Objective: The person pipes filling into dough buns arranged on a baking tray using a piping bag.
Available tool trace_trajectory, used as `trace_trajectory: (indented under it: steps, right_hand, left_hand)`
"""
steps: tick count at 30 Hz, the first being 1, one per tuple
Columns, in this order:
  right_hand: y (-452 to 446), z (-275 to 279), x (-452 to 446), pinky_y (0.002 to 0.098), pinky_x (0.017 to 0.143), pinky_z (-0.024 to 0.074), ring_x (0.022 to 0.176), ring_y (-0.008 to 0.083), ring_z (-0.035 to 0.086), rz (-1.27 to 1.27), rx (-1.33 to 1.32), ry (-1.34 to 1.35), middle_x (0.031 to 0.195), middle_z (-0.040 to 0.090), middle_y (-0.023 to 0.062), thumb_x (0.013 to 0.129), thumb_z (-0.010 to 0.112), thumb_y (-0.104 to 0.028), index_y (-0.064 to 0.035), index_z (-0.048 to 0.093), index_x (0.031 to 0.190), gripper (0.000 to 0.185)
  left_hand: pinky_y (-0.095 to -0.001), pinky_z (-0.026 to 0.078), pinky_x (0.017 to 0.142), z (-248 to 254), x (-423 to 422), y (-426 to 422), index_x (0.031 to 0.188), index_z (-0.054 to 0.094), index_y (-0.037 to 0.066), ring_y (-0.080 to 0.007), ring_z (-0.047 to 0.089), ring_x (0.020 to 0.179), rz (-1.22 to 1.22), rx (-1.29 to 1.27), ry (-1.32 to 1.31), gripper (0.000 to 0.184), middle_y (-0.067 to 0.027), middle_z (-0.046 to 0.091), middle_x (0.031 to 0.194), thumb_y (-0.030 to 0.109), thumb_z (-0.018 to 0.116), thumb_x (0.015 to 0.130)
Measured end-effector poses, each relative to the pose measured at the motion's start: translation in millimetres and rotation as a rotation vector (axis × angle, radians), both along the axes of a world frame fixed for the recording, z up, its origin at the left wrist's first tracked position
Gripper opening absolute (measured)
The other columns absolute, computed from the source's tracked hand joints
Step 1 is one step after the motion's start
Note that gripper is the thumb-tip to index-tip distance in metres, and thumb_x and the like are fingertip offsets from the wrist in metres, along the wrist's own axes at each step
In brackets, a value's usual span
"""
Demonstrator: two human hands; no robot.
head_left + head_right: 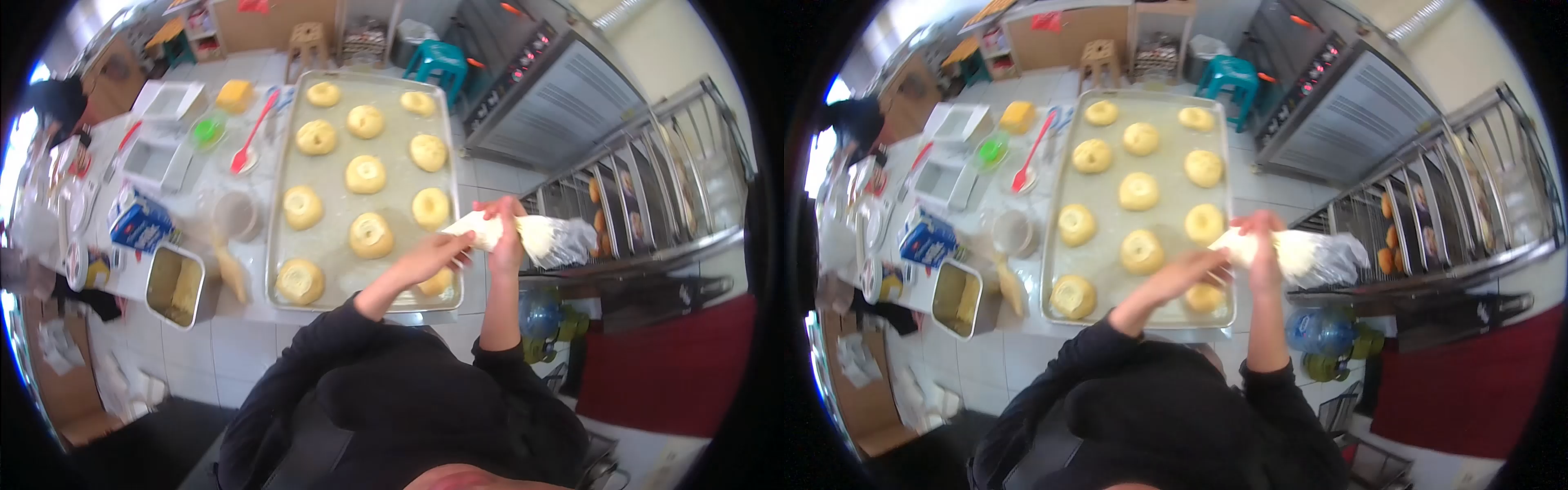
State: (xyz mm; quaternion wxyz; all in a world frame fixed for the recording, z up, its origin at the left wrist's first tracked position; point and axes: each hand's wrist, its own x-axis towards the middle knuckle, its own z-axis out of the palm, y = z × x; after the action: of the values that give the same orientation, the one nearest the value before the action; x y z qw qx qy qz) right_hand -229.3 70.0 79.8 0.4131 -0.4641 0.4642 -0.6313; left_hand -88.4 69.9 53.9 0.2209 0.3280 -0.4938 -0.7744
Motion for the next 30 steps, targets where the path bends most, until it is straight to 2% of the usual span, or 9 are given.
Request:
trace_trajectory:
  steps: [3,5,7,9,10,15,19,25,30]
  right_hand:
    - [-1,21,-21,0.026,0.065,0.0416,0.064,0.0117,0.05,0.079,0.205,0.337,0.063,0.048,0.0022,0.082,0.049,-0.028,-0.0053,0.049,0.07,0.026]
    - [-5,19,-31,0.0227,0.059,0.0418,0.067,0.0102,0.052,0.171,0.306,0.515,0.07,0.054,0.0043,0.081,0.05,-0.025,-0.0044,0.052,0.077,0.021]
    - [0,-7,-43,0.024,0.066,0.042,0.077,0.0137,0.053,0.244,-0.029,0.355,0.084,0.055,0.0067,0.076,0.052,-0.014,-0.0028,0.051,0.091,0.019]
    - [8,-5,-42,0.0249,0.069,0.0418,0.081,0.016,0.053,0.081,-0.25,0.777,0.09,0.054,0.0074,0.073,0.052,-0.007,-0.0013,0.049,0.097,0.025]
    - [10,10,-41,0.0278,0.073,0.0421,0.085,0.0202,0.053,0.167,0.056,0.39,0.092,0.053,0.0087,0.068,0.05,-0.001,0.0016,0.047,0.099,0.032]
    - [10,8,-51,0.022,0.06,0.0432,0.071,0.009,0.052,0.19,0.077,0.084,0.089,0.051,0.0032,0.074,0.051,-0.003,-0.0034,0.046,0.096,0.022]
    - [12,24,-55,0.0183,0.045,0.0382,0.057,0.0048,0.048,0.139,0.17,-0.158,0.077,0.049,0.0007,0.073,0.052,0.0,-0.0049,0.046,0.086,0.015]
    - [4,17,-65,0.023,0.046,0.0425,0.056,0.0109,0.05,0.231,0.147,-0.085,0.077,0.05,0.0039,0.069,0.058,-0.002,-0.0043,0.046,0.092,0.026]
    - [3,18,-66,0.0228,0.054,0.0439,0.071,0.0119,0.052,0.294,0.139,-0.045,0.085,0.05,0.0048,0.064,0.065,-0.003,-0.0043,0.045,0.095,0.037]
  left_hand:
    - [-0.0315,0.041,0.077,48,-3,7,0.112,0.04,-0.001,-0.0244,0.053,0.09,0.539,-0.878,-0.261,0.051,-0.0154,0.052,0.101,0.029,0.056,0.075]
    - [-0.0315,0.041,0.076,80,-18,13,0.115,0.038,0.0,-0.0248,0.053,0.087,0.469,-1.004,-0.065,0.053,-0.0163,0.053,0.099,0.022,0.06,0.072]
    - [-0.0314,0.041,0.076,91,-35,12,0.118,0.035,0.003,-0.0252,0.052,0.087,0.376,-1.023,-0.039,0.058,-0.0166,0.052,0.1,0.017,0.063,0.069]
    - [-0.0313,0.041,0.076,94,-48,7,0.122,0.032,0.006,-0.0259,0.051,0.087,0.268,-0.949,-0.178,0.066,-0.0163,0.05,0.102,0.015,0.066,0.066]
    - [-0.0314,0.041,0.076,93,-52,4,0.123,0.03,0.007,-0.0262,0.05,0.088,0.234,-0.944,-0.191,0.069,-0.016,0.049,0.102,0.014,0.067,0.064]
    - [-0.0303,0.042,0.073,92,-66,4,0.124,0.028,0.01,-0.0232,0.051,0.086,0.359,-1.16,-0.046,0.077,-0.0121,0.05,0.098,0.011,0.07,0.059]
    - [-0.0287,0.043,0.073,104,-55,11,0.118,0.036,0.008,-0.0186,0.052,0.084,0.461,-1.106,-0.089,0.067,-0.0088,0.054,0.094,0.008,0.069,0.06]
    - [-0.0246,0.047,0.065,94,-58,7,0.097,0.05,0.001,-0.0155,0.058,0.072,0.418,-0.876,-0.105,0.036,-0.0091,0.058,0.077,0.001,0.064,0.063]
    - [-0.0227,0.048,0.059,87,-68,5,0.074,0.056,-0.003,-0.0127,0.059,0.062,0.511,-0.852,-0.074,0.005,-0.0086,0.059,0.066,-0.004,0.057,0.068]
